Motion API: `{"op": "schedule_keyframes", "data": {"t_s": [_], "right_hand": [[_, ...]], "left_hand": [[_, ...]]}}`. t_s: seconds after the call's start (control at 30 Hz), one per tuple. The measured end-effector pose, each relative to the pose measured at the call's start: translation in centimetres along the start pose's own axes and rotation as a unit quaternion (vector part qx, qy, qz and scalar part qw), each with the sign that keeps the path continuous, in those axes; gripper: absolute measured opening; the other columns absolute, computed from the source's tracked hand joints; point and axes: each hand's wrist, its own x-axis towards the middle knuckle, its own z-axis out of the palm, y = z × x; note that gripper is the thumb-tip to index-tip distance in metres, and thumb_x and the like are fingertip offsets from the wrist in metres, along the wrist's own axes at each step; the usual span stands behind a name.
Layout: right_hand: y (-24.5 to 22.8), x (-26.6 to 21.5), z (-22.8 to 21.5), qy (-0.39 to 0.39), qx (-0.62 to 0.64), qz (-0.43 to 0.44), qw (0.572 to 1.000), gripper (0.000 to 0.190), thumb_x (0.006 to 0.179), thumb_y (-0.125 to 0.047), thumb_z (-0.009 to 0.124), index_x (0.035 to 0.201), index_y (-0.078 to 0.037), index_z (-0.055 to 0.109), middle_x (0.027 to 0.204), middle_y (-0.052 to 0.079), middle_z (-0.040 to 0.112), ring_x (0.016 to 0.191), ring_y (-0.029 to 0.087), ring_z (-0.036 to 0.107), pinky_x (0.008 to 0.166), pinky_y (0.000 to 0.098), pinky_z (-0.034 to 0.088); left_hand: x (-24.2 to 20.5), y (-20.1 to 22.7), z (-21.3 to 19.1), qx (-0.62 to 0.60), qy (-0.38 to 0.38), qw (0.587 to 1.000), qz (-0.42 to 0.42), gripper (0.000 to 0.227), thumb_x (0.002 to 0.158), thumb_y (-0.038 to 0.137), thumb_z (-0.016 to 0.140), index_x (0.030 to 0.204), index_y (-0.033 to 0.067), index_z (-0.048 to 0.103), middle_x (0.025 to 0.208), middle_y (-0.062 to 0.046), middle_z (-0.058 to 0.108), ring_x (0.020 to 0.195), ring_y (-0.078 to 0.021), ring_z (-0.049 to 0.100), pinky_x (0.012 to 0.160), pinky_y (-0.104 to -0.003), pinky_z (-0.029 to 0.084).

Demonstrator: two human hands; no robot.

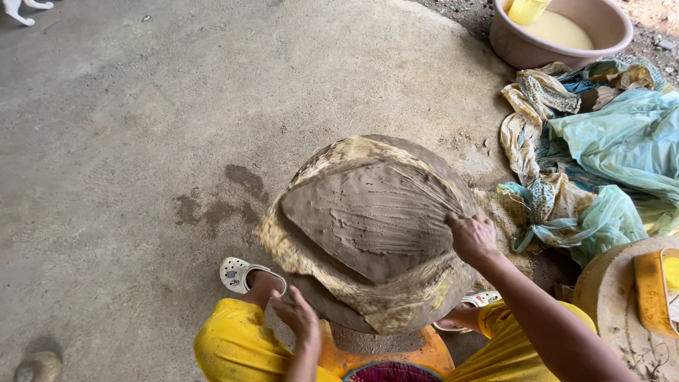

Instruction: The person shapes a piece of clay by hand, smoothing the edges and flattening a central mass on a wooden board.

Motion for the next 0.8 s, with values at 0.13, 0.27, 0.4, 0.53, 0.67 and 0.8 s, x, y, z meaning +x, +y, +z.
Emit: {"op": "schedule_keyframes", "data": {"t_s": [0.13, 0.27, 0.4, 0.53, 0.67, 0.8], "right_hand": [[-1.3, 2.1, -0.9, -0.028, -0.098, -0.002, 0.995, 0.029, 0.107, -0.020, 0.046, 0.134, -0.013, 0.053, 0.105, 0.020, 0.070, 0.101, 0.029, 0.063, 0.100, 0.0486, 0.046], [-3.2, 5.9, -2.6, -0.026, -0.178, 0.007, 0.984, 0.019, 0.105, -0.017, 0.055, 0.119, -0.006, 0.060, 0.113, 0.018, 0.064, 0.102, 0.025, 0.058, 0.097, 0.0423, 0.047], [-5.7, 9.3, -1.6, -0.023, -0.379, -0.028, 0.925, 0.044, 0.090, -0.016, 0.075, 0.128, -0.001, 0.059, 0.119, 0.012, 0.060, 0.110, 0.025, 0.053, 0.100, 0.0386, 0.045], [-8.7, 9.6, 1.2, -0.031, -0.390, -0.057, 0.919, 0.041, 0.090, -0.020, 0.078, 0.123, 0.000, 0.065, 0.122, 0.018, 0.057, 0.112, 0.029, 0.050, 0.104, 0.0445, 0.042], [-10.7, 6.8, 3.1, -0.051, -0.373, -0.084, 0.923, 0.044, 0.090, -0.024, 0.078, 0.124, 0.001, 0.065, 0.117, 0.013, 0.060, 0.107, 0.027, 0.051, 0.103, 0.0442, 0.042], [-12.2, 2.9, 3.4, -0.060, -0.417, -0.115, 0.900, 0.051, 0.090, -0.029, 0.077, 0.126, 0.004, 0.063, 0.112, 0.013, 0.060, 0.102, 0.027, 0.051, 0.100, 0.0450, 0.041]], "left_hand": [[4.6, 7.5, -0.9, 0.038, 0.046, 0.970, 0.237, 0.078, 0.105, 0.049, 0.049, 0.154, -0.0061, 0.026, 0.157, -0.033, 0.029, 0.146, -0.0429, 0.029, 0.119, -0.057, 0.025], [9.7, 12.2, -0.2, 0.158, 0.031, 0.963, 0.216, 0.060, 0.104, 0.049, 0.046, 0.144, 0.0046, 0.045, 0.147, -0.025, 0.048, 0.141, -0.0395, 0.039, 0.116, -0.058, 0.031], [14.8, 11.0, 0.8, 0.271, -0.048, 0.947, 0.165, 0.056, 0.105, 0.056, 0.036, 0.129, 0.0119, 0.061, 0.132, -0.019, 0.063, 0.131, -0.0408, 0.053, 0.113, -0.057, 0.042], [18.8, 6.2, 1.8, 0.256, -0.152, 0.944, 0.145, 0.069, 0.106, 0.064, 0.028, 0.135, 0.0084, 0.055, 0.115, -0.023, 0.069, 0.106, -0.0429, 0.068, 0.091, -0.056, 0.056], [16.8, 3.8, 2.5, 0.161, -0.202, 0.956, 0.140, 0.072, 0.099, 0.064, 0.026, 0.146, 0.0118, 0.042, 0.118, -0.022, 0.065, 0.102, -0.0429, 0.067, 0.082, -0.055, 0.058], [9.4, 2.5, 2.8, 0.136, -0.148, 0.978, -0.058, 0.077, 0.101, 0.063, 0.019, 0.159, 0.0154, 0.036, 0.119, -0.029, 0.067, 0.099, -0.0503, 0.071, 0.084, -0.061, 0.058]]}}
